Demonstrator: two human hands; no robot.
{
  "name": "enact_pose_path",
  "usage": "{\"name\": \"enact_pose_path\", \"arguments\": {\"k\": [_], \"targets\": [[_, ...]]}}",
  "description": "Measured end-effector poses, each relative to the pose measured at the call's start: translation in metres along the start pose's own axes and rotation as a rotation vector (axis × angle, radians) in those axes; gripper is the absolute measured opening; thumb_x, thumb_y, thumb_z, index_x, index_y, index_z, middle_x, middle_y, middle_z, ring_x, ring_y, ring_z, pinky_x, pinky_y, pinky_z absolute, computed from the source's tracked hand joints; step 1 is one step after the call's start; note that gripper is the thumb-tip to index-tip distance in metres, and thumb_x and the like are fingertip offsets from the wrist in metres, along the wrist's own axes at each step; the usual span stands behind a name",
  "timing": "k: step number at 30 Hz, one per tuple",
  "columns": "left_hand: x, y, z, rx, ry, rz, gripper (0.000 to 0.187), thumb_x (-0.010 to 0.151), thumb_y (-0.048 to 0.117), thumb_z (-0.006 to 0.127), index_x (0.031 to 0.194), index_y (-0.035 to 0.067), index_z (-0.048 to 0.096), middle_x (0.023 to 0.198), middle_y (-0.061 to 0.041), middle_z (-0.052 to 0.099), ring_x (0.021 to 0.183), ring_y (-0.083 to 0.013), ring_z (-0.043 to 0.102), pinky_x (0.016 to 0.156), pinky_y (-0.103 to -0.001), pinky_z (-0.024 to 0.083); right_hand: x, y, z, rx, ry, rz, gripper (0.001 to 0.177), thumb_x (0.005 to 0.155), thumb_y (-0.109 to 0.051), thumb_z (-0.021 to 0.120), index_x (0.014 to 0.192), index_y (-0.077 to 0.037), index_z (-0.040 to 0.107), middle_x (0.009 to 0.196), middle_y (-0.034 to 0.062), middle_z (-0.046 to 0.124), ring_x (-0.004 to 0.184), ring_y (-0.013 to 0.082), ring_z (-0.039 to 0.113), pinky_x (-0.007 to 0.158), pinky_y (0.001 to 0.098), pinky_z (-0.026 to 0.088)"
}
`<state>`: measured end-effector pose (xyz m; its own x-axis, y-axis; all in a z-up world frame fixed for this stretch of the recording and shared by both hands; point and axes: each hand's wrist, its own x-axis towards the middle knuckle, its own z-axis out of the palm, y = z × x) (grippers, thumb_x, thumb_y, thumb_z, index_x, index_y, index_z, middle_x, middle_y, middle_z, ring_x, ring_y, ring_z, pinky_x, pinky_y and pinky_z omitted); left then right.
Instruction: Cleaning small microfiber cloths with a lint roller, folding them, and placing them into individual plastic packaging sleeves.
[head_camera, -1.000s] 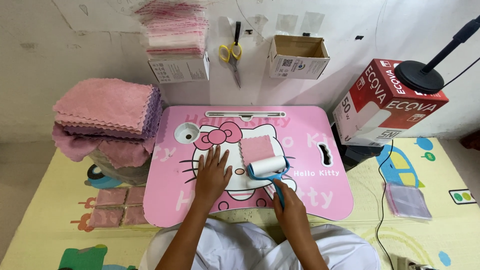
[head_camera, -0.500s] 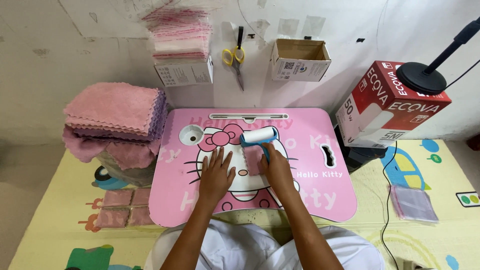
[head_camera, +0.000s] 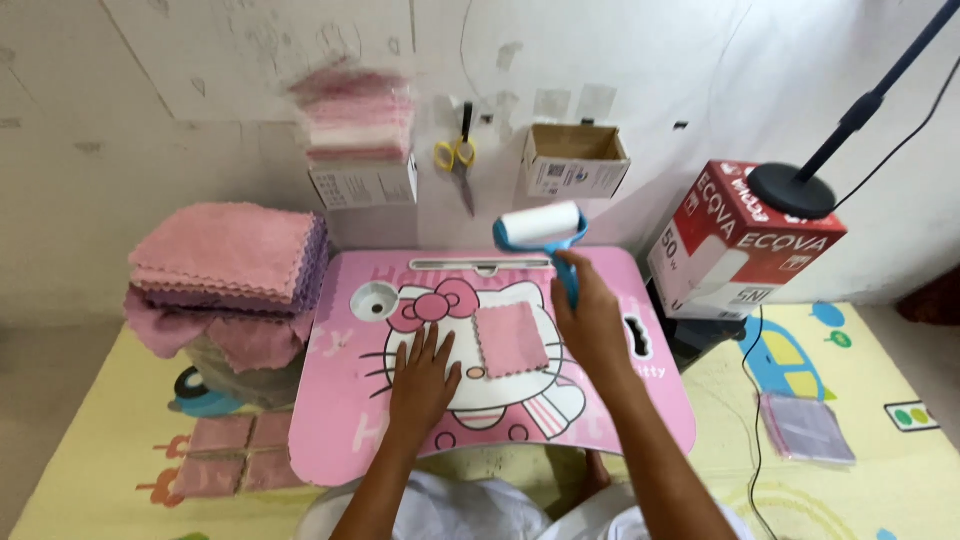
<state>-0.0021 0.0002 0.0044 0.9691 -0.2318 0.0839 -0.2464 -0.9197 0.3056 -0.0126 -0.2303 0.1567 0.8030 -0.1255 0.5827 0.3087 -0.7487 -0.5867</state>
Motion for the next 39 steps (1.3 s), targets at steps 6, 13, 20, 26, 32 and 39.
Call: {"name": "enact_pose_path", "arguments": {"k": [6,13,20,26,32,39], "targets": [[0.010,-0.020,0.048,0.080,0.365,0.125,0.057,0.096,0.040,0.055,0.146,0.013,0.053,0.157,-0.013,0.045,0.147,-0.0330,0.037,0.117,-0.053,0.030,0.081,-0.025,-0.049,-0.044,0.042,-0.045,0.034,0.098,-0.010,0.060,0.131,-0.010,0.052,0.069,0.0127,0.062,0.047,0.0219,0.054,0.045,0.0406,0.042],[0.012,-0.022,0.053,0.140,0.396,0.127,0.057,0.096,0.042,0.054,0.145,0.015,0.054,0.156,-0.011,0.046,0.146,-0.0306,0.039,0.116,-0.051,0.032,0.148,-0.022,-0.055,-0.001,-0.088,0.286,0.042,0.097,-0.017,0.050,0.139,-0.015,0.048,0.091,0.0177,0.070,0.053,0.0222,0.062,0.048,0.0387,0.049],[0.012,-0.021,0.050,0.125,0.354,0.111,0.057,0.096,0.042,0.052,0.146,0.015,0.053,0.156,-0.011,0.046,0.148,-0.0301,0.037,0.117,-0.052,0.030,0.176,-0.012,-0.045,0.017,-0.232,0.371,0.043,0.096,-0.015,0.046,0.138,-0.008,0.048,0.099,0.0178,0.067,0.067,0.0205,0.064,0.051,0.0327,0.055],[0.012,-0.021,0.049,0.114,0.327,0.110,0.057,0.096,0.042,0.053,0.146,0.015,0.052,0.157,-0.011,0.046,0.148,-0.0304,0.036,0.118,-0.052,0.029,0.174,-0.014,-0.043,-0.053,-0.208,0.311,0.042,0.095,-0.014,0.047,0.136,-0.006,0.050,0.100,0.0198,0.069,0.063,0.0232,0.066,0.050,0.0334,0.055],[0.012,-0.022,0.053,0.127,0.326,0.104,0.057,0.096,0.042,0.052,0.146,0.015,0.052,0.156,-0.011,0.046,0.149,-0.0301,0.035,0.118,-0.052,0.029,0.175,-0.012,-0.036,-0.050,-0.241,0.301,0.039,0.097,-0.015,0.049,0.135,-0.005,0.050,0.092,0.0167,0.069,0.057,0.0208,0.063,0.046,0.0318,0.052],[0.013,-0.021,0.053,0.143,0.321,0.089,0.058,0.096,0.044,0.051,0.147,0.017,0.052,0.157,-0.009,0.046,0.148,-0.0287,0.036,0.118,-0.051,0.029,0.191,0.007,-0.026,0.072,-0.363,0.528,0.034,0.093,-0.017,0.049,0.124,-0.007,0.060,0.086,0.0117,0.064,0.065,0.0171,0.059,0.053,0.0306,0.053]]}}
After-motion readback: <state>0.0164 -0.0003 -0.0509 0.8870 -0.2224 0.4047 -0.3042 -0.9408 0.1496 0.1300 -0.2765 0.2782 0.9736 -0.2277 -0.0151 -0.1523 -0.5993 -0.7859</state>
